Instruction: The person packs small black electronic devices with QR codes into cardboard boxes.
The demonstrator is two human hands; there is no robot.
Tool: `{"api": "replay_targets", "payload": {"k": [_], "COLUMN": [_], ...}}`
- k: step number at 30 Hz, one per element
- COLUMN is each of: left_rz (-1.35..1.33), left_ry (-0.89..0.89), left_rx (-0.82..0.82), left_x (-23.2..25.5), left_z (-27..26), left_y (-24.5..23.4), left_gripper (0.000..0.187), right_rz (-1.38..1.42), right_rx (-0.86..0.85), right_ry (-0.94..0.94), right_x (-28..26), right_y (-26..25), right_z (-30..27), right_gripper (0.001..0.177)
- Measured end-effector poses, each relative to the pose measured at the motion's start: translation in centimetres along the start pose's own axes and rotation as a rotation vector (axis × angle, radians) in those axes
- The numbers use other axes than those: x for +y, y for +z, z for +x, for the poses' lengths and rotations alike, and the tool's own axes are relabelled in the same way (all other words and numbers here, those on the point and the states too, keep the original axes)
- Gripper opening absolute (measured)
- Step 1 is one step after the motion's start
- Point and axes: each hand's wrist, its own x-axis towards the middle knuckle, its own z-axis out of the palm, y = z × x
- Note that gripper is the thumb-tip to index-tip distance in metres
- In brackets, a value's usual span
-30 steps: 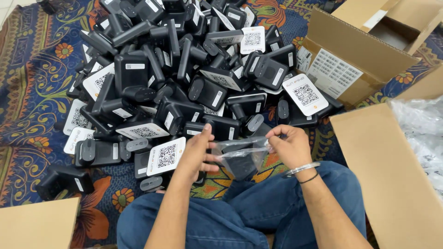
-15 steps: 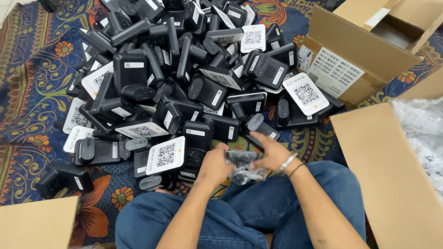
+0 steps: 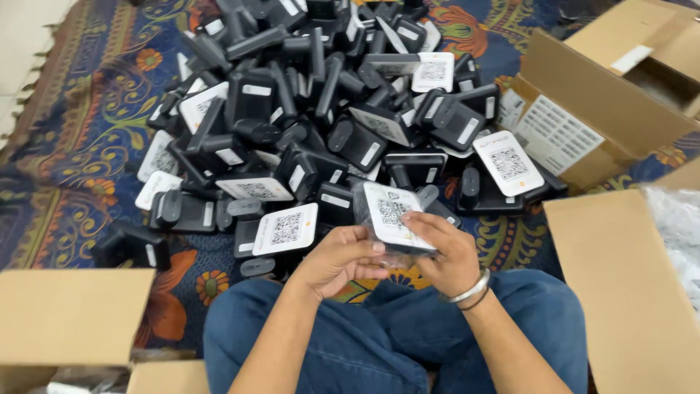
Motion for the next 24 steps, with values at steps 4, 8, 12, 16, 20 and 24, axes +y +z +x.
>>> {"api": "replay_targets", "payload": {"k": [4, 8, 12, 16, 20, 24], "left_rz": [-0.513, -0.454, -0.536, -0.469, -0.306, 0.103], "left_ry": [0.208, 0.558, 0.933, 1.131, 1.079, 0.286], "left_rx": [0.094, 0.527, 0.837, 0.949, 1.257, 1.468], "left_x": [0.2, -1.9, -3.5, -4.6, -5.9, -9.8], "left_z": [-5.7, -12.8, -20.7, -26.2, -33.8, -43.8], "left_y": [1.4, -0.7, -1.2, -1.0, -2.7, -5.6], "left_gripper": [0.046, 0.036, 0.029, 0.025, 0.027, 0.042], "right_rz": [-0.071, 0.456, 1.111, 1.118, 1.153, 1.114], "right_rx": [0.023, -0.291, -0.610, -0.879, -1.026, -1.286], "right_ry": [-0.280, -0.207, 0.708, 0.444, 0.469, 0.380], "right_x": [-4.0, -10.3, -16.1, -23.5, -28.7, -31.4], "right_y": [2.9, 7.2, 13.4, 19.8, 25.3, 31.1], "right_z": [1.0, 2.5, 3.6, 2.3, 1.7, 1.3], "right_gripper": [0.055, 0.075, 0.047, 0.036, 0.033, 0.032]}}
